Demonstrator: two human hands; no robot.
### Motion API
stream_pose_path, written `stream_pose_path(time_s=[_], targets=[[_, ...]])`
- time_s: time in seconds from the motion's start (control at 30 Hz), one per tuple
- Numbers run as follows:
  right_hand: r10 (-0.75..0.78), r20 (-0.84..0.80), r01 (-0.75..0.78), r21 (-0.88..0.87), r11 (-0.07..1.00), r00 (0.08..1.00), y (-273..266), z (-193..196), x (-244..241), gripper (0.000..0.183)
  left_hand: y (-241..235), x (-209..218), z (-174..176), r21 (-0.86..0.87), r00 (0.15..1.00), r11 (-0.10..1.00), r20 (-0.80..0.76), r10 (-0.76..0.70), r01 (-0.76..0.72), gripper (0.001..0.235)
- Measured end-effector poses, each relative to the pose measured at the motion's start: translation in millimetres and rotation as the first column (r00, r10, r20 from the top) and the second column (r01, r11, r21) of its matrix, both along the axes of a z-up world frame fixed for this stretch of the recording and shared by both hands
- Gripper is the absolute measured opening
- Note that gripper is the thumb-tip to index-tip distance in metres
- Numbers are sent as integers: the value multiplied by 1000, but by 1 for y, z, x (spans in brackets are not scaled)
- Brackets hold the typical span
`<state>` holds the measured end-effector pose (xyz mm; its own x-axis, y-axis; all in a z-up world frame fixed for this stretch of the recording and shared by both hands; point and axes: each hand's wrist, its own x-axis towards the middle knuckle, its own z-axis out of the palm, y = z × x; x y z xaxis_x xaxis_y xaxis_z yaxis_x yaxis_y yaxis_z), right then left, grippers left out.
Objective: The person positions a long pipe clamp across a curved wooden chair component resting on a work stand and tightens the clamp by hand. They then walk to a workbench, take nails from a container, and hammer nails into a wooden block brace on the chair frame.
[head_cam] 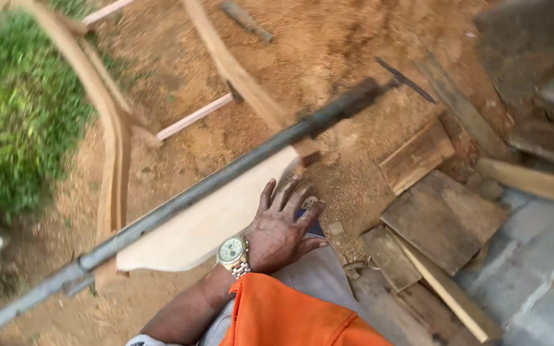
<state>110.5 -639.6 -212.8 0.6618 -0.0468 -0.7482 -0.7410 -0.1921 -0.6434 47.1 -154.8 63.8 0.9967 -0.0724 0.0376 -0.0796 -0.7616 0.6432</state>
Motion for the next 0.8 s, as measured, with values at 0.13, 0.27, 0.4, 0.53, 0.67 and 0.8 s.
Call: stream_pose_path(time_s=[0.13, 0.27, 0.4, 0.53, 0.67, 0.8], targets=[[-187, -102, 172, -144, 975, 977, -2, -3, -41, 29, -57, 49, -5, -29, 979, 979, 33, -200, 201, 67], [-268, 116, 284, -146, 948, 956, -61, 21, 16, 34, -133, 118, -12, 100, 922, 917, -70, -382, 387, 67], [-326, 260, 372, -153, 915, 909, -126, 39, 24, 34, -219, 163, -32, 162, 817, 829, -350, -458, 535, 61], [-452, 105, 464, -216, 859, 886, -185, 10, -16, 29, -274, 193, -71, 106, 701, 741, -433, -566, 663, 61], [-567, -126, 517, -285, 807, 814, -196, 0, -73, 28, -299, 221, -93, 19, 695, 743, -369, -616, 669, 61], [-598, -196, 534, -298, 791, 777, -187, -41, -103, 31, -306, 281, -133, 68, 660, 724, -477, -580, 686, 60]])
